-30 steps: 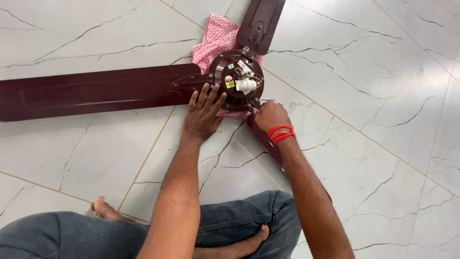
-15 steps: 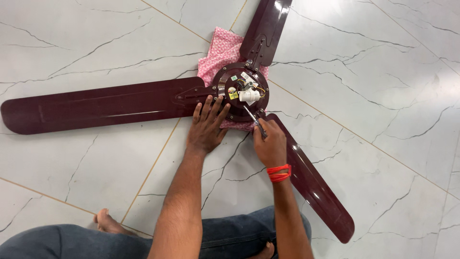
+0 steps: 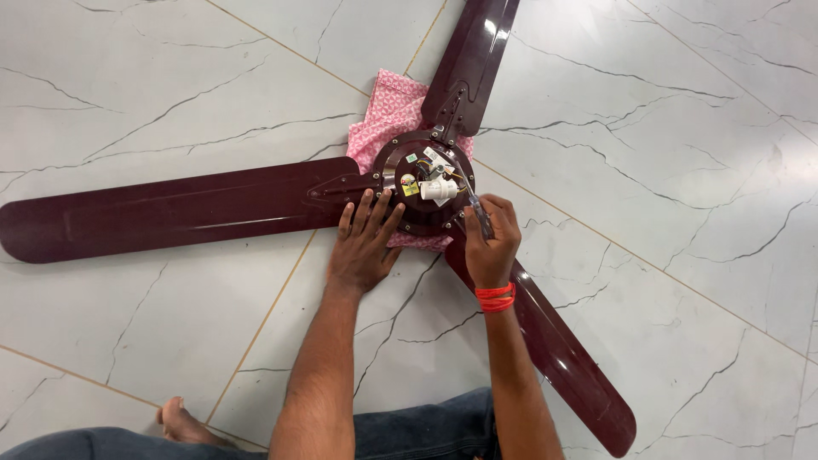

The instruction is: The person sits on the floor and uses a screwdriver to tighten screws on the central hub of a ceiling fan. The fan is placed on a pink cloth, and the person systematically works on the screws around the motor housing.

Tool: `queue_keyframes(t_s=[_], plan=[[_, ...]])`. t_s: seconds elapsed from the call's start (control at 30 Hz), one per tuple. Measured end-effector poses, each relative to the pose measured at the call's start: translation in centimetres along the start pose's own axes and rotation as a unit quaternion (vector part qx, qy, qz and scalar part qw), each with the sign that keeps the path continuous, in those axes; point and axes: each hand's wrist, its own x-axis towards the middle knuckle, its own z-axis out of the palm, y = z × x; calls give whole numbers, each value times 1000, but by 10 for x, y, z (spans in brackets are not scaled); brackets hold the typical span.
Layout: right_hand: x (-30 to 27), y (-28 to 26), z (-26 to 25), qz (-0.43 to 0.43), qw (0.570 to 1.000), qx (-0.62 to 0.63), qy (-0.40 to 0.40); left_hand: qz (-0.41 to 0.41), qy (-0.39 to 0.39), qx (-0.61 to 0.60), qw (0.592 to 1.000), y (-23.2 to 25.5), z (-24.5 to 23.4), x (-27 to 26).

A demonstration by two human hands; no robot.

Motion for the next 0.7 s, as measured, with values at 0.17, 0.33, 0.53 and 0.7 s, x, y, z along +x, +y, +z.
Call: queue_keyframes(t_s=[0.17, 0.33, 0.53, 0.7], plan=[[3, 0, 18, -83, 994, -8, -67, -15, -13, -4, 1000, 0, 3, 2], [-8, 3, 26, -92, 989, -96, -61, -14, -26, 11, 999, 2, 4, -3], [-10, -2, 25, -106, 988, -103, -44, -16, -35, 10, 999, 3, 1, 3], [-16, -8, 24, -97, 990, -82, -61, -17, -23, 10, 1000, 3, 3, 0]])
